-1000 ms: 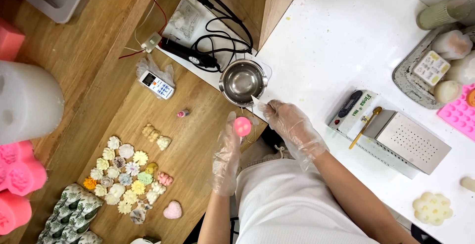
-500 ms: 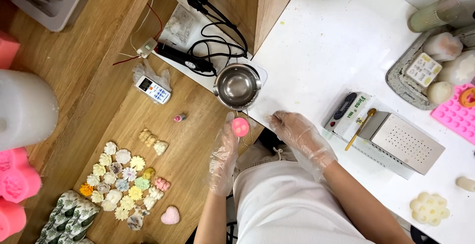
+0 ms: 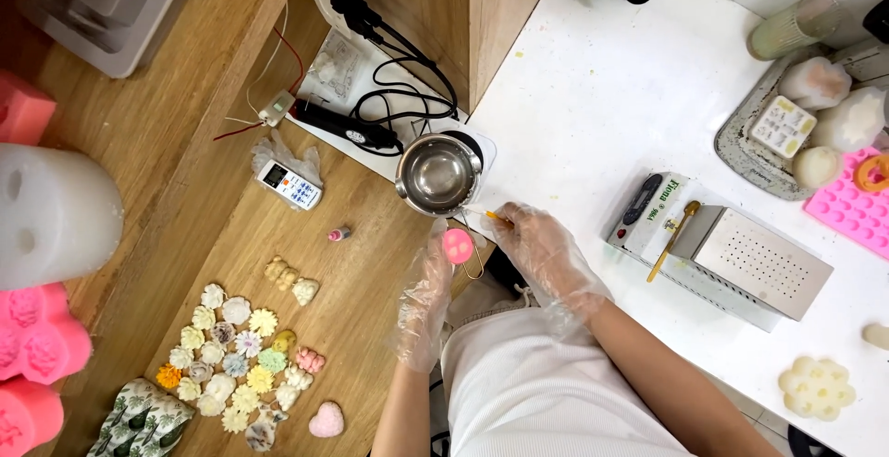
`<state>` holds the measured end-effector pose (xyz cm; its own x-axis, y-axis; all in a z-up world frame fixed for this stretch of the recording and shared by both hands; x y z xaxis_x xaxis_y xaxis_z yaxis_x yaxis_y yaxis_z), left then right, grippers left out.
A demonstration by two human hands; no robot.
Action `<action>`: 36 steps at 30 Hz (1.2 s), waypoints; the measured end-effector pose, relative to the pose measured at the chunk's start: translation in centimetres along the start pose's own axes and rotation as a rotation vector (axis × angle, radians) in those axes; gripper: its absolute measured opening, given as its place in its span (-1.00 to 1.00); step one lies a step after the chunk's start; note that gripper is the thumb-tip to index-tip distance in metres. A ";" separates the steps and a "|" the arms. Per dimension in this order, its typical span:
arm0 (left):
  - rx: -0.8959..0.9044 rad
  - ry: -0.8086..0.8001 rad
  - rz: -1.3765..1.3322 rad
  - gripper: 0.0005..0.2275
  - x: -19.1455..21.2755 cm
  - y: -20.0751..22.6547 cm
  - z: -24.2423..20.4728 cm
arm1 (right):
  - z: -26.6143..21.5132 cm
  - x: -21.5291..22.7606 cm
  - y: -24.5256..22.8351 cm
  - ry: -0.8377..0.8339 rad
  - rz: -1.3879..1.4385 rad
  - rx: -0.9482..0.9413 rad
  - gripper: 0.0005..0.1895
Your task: Removing shaped wax pieces from silicone molds and cleaning them at a workbench.
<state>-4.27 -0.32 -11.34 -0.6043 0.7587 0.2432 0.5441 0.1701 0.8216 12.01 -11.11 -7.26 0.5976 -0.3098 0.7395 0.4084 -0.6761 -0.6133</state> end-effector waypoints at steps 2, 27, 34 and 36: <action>0.004 -0.006 0.011 -0.53 -0.1 -0.1 0.2 | -0.5 -0.1 1.2 -0.093 -0.054 -0.130 -0.78; 0.067 -0.288 -0.084 -0.50 -1.6 -9.3 9.0 | -9.9 8.1 4.9 0.192 0.252 -0.437 -0.72; 0.047 -0.365 -0.026 -0.50 4.7 -13.9 4.7 | -12.1 10.8 4.4 0.186 0.366 -0.558 -0.71; 0.039 -0.361 -0.012 -0.50 6.9 -11.9 2.4 | -12.4 11.2 5.0 0.209 0.395 -0.566 -0.70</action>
<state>-13.54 4.43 -20.68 -0.3702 0.9284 0.0307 0.5646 0.1986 0.8011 12.20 -26.21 1.37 0.4591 -0.6859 0.5645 -0.2648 -0.7123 -0.6500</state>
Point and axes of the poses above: each hand's wrist, its own z-axis towards the middle knuckle, its own x-axis out of the back of the hand, y = z × x, the point moved 7 cm from there along z, towards the middle knuckle, and after that the axes turned 5 degrees about -x, right-handed, at the moved point
